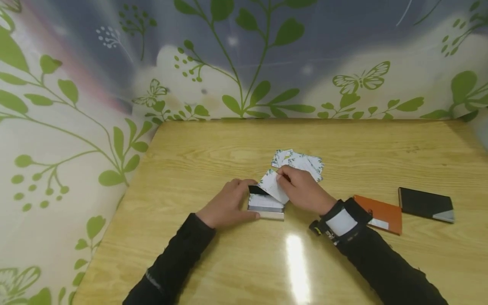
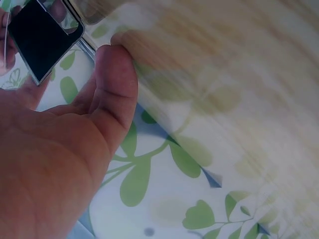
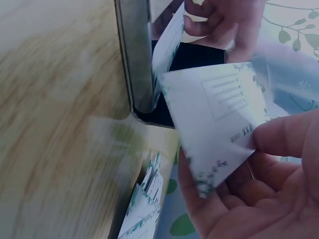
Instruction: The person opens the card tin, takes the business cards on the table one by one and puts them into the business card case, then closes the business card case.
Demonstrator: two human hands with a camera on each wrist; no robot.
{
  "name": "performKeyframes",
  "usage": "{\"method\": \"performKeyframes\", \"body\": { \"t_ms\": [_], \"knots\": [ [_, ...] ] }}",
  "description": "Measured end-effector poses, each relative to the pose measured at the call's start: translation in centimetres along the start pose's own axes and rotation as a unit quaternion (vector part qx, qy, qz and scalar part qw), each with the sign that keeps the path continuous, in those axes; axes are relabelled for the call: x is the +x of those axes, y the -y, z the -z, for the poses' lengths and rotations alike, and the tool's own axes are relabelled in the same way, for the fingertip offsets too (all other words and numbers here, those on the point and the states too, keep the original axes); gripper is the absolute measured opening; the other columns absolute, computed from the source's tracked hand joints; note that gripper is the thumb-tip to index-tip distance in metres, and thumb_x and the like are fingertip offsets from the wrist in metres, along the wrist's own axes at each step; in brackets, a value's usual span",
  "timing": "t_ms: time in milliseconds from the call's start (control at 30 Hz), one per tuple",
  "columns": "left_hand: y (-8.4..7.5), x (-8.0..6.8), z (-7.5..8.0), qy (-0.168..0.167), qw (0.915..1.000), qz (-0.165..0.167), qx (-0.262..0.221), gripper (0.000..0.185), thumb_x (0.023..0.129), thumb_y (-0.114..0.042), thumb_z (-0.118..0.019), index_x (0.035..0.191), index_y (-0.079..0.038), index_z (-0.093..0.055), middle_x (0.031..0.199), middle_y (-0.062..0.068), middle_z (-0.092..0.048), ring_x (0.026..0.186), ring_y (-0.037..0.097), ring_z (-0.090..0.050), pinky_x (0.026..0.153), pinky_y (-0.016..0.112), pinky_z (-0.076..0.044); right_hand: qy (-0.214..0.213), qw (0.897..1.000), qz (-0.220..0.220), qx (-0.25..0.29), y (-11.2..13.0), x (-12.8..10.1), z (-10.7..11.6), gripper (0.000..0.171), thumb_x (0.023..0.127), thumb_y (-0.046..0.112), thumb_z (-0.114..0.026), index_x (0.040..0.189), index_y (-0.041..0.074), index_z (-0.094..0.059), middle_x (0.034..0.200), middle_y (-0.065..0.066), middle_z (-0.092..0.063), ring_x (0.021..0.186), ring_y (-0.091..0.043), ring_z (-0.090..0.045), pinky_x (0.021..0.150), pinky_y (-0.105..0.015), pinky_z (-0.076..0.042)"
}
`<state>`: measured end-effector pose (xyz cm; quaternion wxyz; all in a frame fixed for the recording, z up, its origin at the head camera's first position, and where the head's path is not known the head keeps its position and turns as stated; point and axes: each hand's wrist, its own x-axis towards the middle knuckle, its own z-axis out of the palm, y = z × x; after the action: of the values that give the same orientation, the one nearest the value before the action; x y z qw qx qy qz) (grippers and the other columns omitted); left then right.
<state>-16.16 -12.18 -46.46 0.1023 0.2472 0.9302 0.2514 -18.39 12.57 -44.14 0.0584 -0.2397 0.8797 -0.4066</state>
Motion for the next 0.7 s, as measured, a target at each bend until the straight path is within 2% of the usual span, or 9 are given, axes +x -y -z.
{"method": "performKeyframes", "body": {
  "t_ms": [100,267,400,533,700],
  "knots": [
    [0.0,-0.1,0.1,0.007,1.0,0.001,0.003,0.08,0.076,-0.051,-0.074,0.142,-0.028,-0.036,0.124,0.006,-0.045,0.11,0.019,-0.042,0.09,0.034,-0.041,-0.02,0.999,0.018,-0.019,-0.1,0.0,-0.3,0.021,0.102,0.022,-0.045,0.103,0.01,-0.063,0.075,-0.001,-0.05,0.062,-0.013,-0.043,0.054,-0.027,-0.038],
    [-0.1,0.0,0.3,0.013,0.9999,0.005,0.003,0.094,0.076,-0.055,-0.072,0.151,-0.023,-0.025,0.126,0.009,-0.043,0.111,0.019,-0.042,0.091,0.034,-0.041,-0.081,0.991,0.094,-0.055,0.6,0.1,-0.8,0.018,0.099,0.018,-0.053,0.107,0.01,-0.068,0.09,0.002,-0.056,0.072,-0.012,-0.046,0.061,-0.028,-0.04],
    [-0.1,0.1,0.5,0.019,0.9997,0.016,0.0,0.099,0.076,-0.057,-0.071,0.153,-0.025,-0.016,0.127,0.007,-0.042,0.112,0.017,-0.042,0.091,0.033,-0.042,-0.054,0.985,0.14,-0.088,1.4,0.5,-1.3,0.018,0.095,0.014,-0.059,0.108,0.008,-0.07,0.094,0.001,-0.062,0.076,-0.011,-0.052,0.066,-0.03,-0.045],
    [-0.1,0.1,0.6,0.025,0.9993,0.026,-0.009,0.101,0.076,-0.056,-0.072,0.154,-0.027,-0.014,0.129,0.008,-0.041,0.112,0.017,-0.041,0.091,0.032,-0.041,-0.026,0.978,0.14,-0.15,1.7,1.0,-2.2,0.017,0.093,0.013,-0.061,0.106,0.007,-0.071,0.093,0.0,-0.064,0.085,-0.013,-0.057,0.074,-0.032,-0.048],
    [0.0,0.1,0.4,0.026,0.9994,0.024,-0.009,0.102,0.075,-0.059,-0.071,0.154,-0.027,-0.014,0.126,0.007,-0.042,0.106,0.016,-0.042,0.088,0.031,-0.042,-0.03,0.968,0.143,-0.205,1.9,1.2,-2.8,0.015,0.089,0.012,-0.067,0.102,0.008,-0.073,0.09,-0.001,-0.065,0.086,-0.017,-0.059,0.074,-0.033,-0.049]
  ]
}}
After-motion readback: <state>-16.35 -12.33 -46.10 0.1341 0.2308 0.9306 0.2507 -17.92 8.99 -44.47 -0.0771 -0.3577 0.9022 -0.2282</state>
